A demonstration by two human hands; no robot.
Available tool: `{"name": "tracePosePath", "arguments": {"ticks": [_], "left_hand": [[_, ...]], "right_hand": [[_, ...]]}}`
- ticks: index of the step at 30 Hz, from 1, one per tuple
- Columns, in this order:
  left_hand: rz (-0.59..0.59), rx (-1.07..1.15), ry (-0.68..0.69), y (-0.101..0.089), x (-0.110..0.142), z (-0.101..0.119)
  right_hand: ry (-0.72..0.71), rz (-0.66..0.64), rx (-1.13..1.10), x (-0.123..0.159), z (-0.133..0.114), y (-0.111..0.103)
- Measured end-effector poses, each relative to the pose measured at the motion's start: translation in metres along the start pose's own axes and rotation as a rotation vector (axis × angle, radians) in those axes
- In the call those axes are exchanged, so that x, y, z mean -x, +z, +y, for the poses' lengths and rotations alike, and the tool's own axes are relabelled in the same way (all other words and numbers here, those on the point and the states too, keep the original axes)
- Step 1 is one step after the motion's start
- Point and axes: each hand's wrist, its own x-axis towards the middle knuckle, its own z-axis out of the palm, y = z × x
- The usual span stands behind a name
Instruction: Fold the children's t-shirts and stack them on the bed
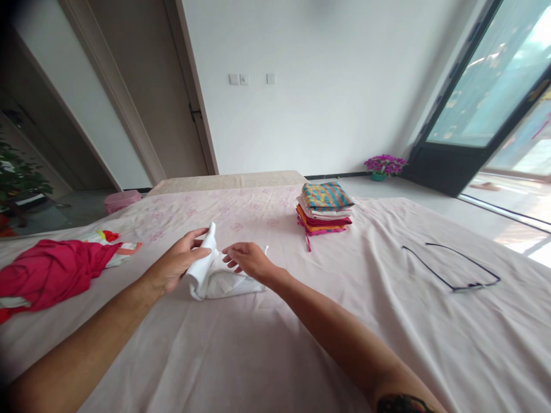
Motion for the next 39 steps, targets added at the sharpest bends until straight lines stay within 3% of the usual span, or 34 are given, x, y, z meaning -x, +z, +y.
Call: {"name": "tracePosePath", "arguments": {"ticks": [4, 6, 8, 11, 17, 24, 27, 31, 35, 39], "left_hand": [[-0.066, -0.011, -0.031, 0.035, -0.004, -0.004], [-0.116, 0.025, -0.063, 0.047, -0.005, -0.008], [-0.134, 0.063, -0.073, 0.053, -0.007, -0.014], [-0.066, -0.013, 0.053, 0.049, -0.010, -0.024], [0.053, -0.548, 0.421, 0.033, -0.021, -0.053], [-0.002, -0.970, 0.625, 0.059, -0.028, -0.081], [0.019, -1.093, 0.657, 0.071, -0.027, -0.088], [0.051, -1.189, 0.674, 0.082, -0.024, -0.094], [0.039, -1.161, 0.677, 0.085, -0.026, -0.094], [0.030, -1.041, 0.660, 0.072, -0.029, -0.090]], "right_hand": [[0.161, -0.097, -0.455, 0.006, -0.006, -0.015], [0.196, -0.143, -0.502, 0.007, -0.005, -0.018], [0.230, -0.084, -0.440, 0.007, 0.000, -0.018], [0.253, 0.056, -0.325, 0.005, 0.009, -0.015], [0.195, 0.124, -0.294, 0.006, 0.016, -0.017], [0.162, 0.151, 0.046, 0.011, 0.028, -0.030], [0.154, 0.185, 0.309, 0.013, 0.035, -0.037], [0.131, 0.321, 0.721, 0.021, 0.032, -0.043], [-0.066, 0.398, 0.867, 0.025, 0.023, -0.034], [-0.262, 0.244, 0.885, 0.026, 0.030, -0.020]]}}
